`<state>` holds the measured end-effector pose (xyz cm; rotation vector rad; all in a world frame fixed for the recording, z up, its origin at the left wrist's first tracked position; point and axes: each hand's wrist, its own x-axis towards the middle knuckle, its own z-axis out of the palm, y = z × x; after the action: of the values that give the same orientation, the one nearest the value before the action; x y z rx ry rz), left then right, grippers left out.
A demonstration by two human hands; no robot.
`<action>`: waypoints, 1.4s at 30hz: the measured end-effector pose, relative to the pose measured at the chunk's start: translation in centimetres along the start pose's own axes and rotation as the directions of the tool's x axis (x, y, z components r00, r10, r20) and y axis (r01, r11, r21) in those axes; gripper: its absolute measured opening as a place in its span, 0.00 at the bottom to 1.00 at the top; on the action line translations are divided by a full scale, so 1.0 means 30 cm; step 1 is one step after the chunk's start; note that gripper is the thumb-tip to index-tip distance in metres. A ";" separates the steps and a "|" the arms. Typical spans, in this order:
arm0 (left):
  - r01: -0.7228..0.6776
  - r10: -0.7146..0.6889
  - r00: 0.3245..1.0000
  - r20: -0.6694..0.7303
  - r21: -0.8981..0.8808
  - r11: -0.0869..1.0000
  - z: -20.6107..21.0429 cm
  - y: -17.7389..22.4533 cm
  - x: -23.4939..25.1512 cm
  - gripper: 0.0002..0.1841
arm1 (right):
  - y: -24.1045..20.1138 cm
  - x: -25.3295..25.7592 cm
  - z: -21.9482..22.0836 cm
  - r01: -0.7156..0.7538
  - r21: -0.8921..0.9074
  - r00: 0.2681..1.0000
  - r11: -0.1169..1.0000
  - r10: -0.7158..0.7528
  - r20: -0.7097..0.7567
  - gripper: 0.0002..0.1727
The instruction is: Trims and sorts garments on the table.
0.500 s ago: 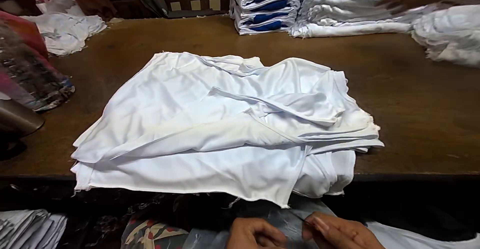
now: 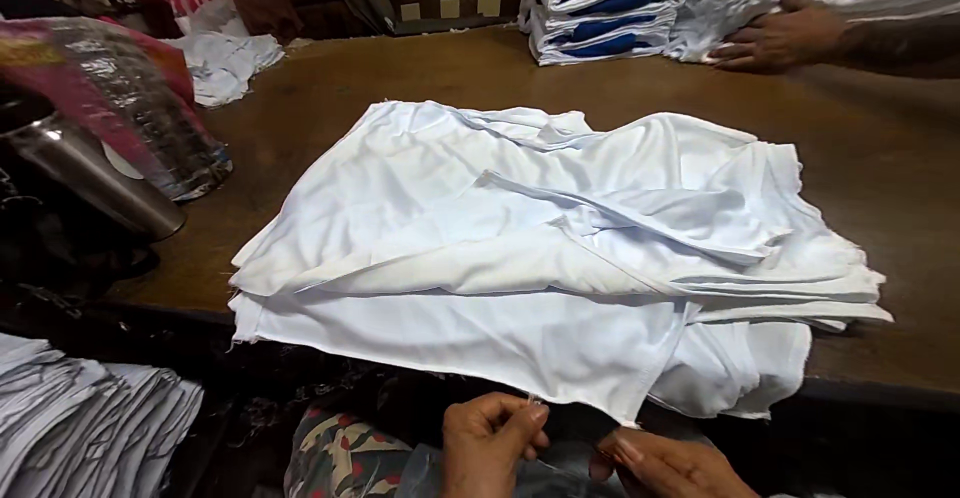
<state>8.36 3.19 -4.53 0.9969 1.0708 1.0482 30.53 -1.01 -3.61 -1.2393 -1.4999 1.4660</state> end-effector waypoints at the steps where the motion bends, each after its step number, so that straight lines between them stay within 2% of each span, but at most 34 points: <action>1: -0.008 0.008 1.000 0.005 0.004 1.000 -0.006 -0.004 -0.009 0.05 | 0.001 0.001 0.000 -0.032 0.030 0.999 0.999 0.031 0.014 0.24; 5: -0.023 0.024 0.999 0.042 -0.011 1.000 -0.032 -0.016 -0.050 0.04 | 0.004 0.024 0.027 -0.096 0.115 0.995 0.989 0.097 0.004 0.21; 16: -0.040 0.041 0.996 0.083 -0.017 0.999 -0.049 -0.019 -0.068 0.03 | -0.005 0.094 0.037 -0.074 0.060 0.997 0.995 0.073 0.023 0.19; 19: -0.047 0.048 0.994 0.096 -0.021 0.999 -0.051 -0.019 -0.065 0.03 | -0.007 0.103 0.042 -0.050 0.003 0.999 0.999 0.050 0.006 0.19; 24: -0.047 0.046 0.989 0.139 0.006 0.999 -0.059 -0.026 -0.066 0.03 | -0.011 0.106 0.038 0.014 -0.203 1.000 0.979 -0.013 0.007 0.20; 27: 0.008 -0.024 0.980 0.196 0.080 0.997 -0.098 -0.037 -0.063 0.02 | -0.012 0.098 0.030 0.040 -0.177 0.996 0.983 -0.025 0.087 0.21; 29: 0.032 -0.042 0.994 0.100 0.100 0.994 -0.146 -0.044 -0.053 0.10 | -0.009 0.097 0.025 0.008 -0.099 0.988 0.995 0.007 0.154 0.23; 31: 0.070 -0.072 0.992 -0.102 -0.028 0.997 -0.196 -0.027 -0.035 0.17 | -0.006 0.100 0.030 -0.007 -0.045 0.982 0.999 0.015 0.186 0.24; 33: 0.059 -0.138 0.944 -0.300 -0.257 0.965 -0.236 0.009 -0.007 0.15 | -0.006 0.106 0.046 0.001 -0.031 0.979 1.000 0.005 0.204 0.25; 36: -0.066 -0.130 0.901 -0.414 -0.427 0.902 -0.287 0.043 0.034 0.12 | -0.030 0.117 0.085 0.112 -0.104 0.981 0.988 -0.093 0.170 0.18; 37: -0.092 -0.108 0.901 -0.420 -0.427 0.900 -0.292 0.050 0.041 0.09 | -0.044 0.116 0.096 0.177 -0.181 0.981 0.968 -0.157 0.116 0.16; 38: -0.108 -0.087 0.899 -0.430 -0.410 0.906 -0.288 0.056 0.044 0.05 | -0.059 0.113 0.104 0.240 -0.303 0.970 0.922 -0.237 0.046 0.19; 40: -0.118 -0.058 0.902 -0.429 -0.373 0.920 -0.277 0.065 0.042 0.06 | -0.095 0.109 0.097 0.291 -0.615 0.921 0.733 -0.389 -0.027 0.24; 42: -0.113 -0.060 0.905 -0.420 -0.375 0.920 -0.274 0.071 0.038 0.07 | -0.115 0.115 0.076 0.250 -0.824 0.884 0.509 -0.467 -0.020 0.23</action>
<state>0.15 5.68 -4.25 0.4640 1.1323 1.4810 26.79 1.83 -0.97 -1.3847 -2.1792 0.2600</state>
